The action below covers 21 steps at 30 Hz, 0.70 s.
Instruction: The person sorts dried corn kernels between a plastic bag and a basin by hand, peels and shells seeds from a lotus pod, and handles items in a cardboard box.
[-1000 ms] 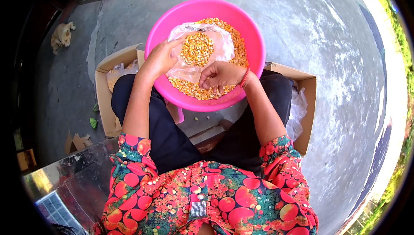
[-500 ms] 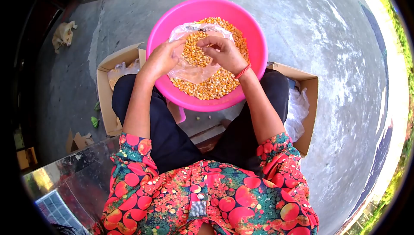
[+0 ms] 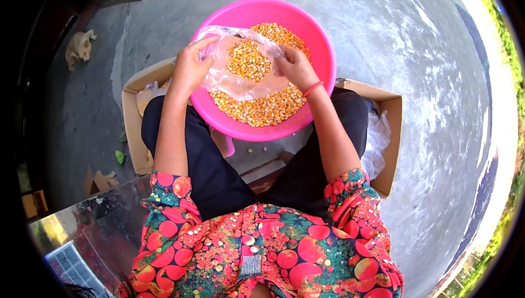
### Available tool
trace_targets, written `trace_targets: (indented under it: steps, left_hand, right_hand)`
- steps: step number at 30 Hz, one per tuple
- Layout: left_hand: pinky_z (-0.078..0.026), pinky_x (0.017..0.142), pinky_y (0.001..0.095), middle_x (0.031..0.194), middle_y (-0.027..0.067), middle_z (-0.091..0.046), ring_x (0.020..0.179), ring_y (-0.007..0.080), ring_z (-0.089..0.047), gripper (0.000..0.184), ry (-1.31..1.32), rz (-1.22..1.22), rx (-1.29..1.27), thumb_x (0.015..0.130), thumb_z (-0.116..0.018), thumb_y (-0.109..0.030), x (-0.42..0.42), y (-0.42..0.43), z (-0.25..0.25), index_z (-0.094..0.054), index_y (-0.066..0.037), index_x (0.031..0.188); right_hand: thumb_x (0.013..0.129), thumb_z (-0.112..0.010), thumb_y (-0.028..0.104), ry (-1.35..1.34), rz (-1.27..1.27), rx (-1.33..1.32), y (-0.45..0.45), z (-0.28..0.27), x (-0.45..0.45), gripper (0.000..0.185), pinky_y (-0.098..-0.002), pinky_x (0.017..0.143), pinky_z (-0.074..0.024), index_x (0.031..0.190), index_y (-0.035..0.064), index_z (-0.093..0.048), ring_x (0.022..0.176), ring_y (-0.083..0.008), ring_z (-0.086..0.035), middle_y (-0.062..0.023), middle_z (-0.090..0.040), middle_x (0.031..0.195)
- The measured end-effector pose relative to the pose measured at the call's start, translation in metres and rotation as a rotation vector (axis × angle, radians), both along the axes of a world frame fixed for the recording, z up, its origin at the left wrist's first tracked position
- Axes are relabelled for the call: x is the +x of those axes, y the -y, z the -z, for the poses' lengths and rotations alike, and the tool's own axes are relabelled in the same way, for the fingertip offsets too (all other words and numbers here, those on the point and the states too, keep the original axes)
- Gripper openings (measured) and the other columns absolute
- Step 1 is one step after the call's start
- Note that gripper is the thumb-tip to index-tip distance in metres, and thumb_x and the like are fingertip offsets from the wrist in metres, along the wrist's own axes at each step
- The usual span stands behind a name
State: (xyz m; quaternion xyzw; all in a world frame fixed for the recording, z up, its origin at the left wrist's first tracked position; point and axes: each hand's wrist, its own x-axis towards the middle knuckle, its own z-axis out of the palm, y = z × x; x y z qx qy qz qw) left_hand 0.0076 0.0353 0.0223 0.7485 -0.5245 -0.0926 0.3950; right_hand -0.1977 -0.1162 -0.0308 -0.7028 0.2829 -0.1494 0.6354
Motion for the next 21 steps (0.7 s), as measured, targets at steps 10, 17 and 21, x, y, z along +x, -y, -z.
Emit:
trace_targets:
  steps: [10, 17, 21]
  left_hand:
    - [-0.047, 0.075, 0.0211, 0.102, 0.0107, -0.062, 0.09, 0.0101, -0.058, 0.027, -0.877, 0.103, -0.519, 0.077, -0.056, 0.007, -0.001, -0.005, -0.039, -0.061, 0.0, 0.102]
    - [-0.048, 0.083, 0.0314, 0.124, 0.0123, -0.048, 0.109, 0.0205, -0.051, 0.045, -1.144, 0.624, -0.461, 0.078, -0.049, 0.006, -0.033, 0.007, -0.051, -0.045, -0.001, 0.123]
    - [-0.043, 0.089, 0.0318, 0.125, 0.0114, -0.046, 0.11, 0.0201, -0.05, 0.056, -0.836, 0.482, -0.17, 0.072, -0.054, 0.002, -0.048, 0.01, -0.052, -0.041, -0.002, 0.127]
  right_hand:
    - [0.088, -0.039, 0.0, 0.963, 0.176, 0.32, 0.002, -0.071, -0.016, 0.033, -0.0278, 0.071, -0.0485, 0.119, 0.0008, -0.047, 0.08, -0.0154, -0.057, -0.0082, -0.058, 0.095]
    - [0.075, -0.057, -0.001, 0.479, -0.067, -0.15, -0.025, -0.072, 0.009, 0.048, -0.0239, 0.069, -0.0448, 0.121, 0.0033, -0.045, 0.089, -0.0108, -0.051, -0.0076, -0.047, 0.115]
    - [0.081, -0.056, 0.001, 0.396, 0.037, -0.107, -0.037, -0.038, 0.024, 0.01, -0.0217, 0.061, -0.0412, 0.091, 0.0, -0.057, 0.068, -0.0061, -0.049, 0.0024, -0.051, 0.071]
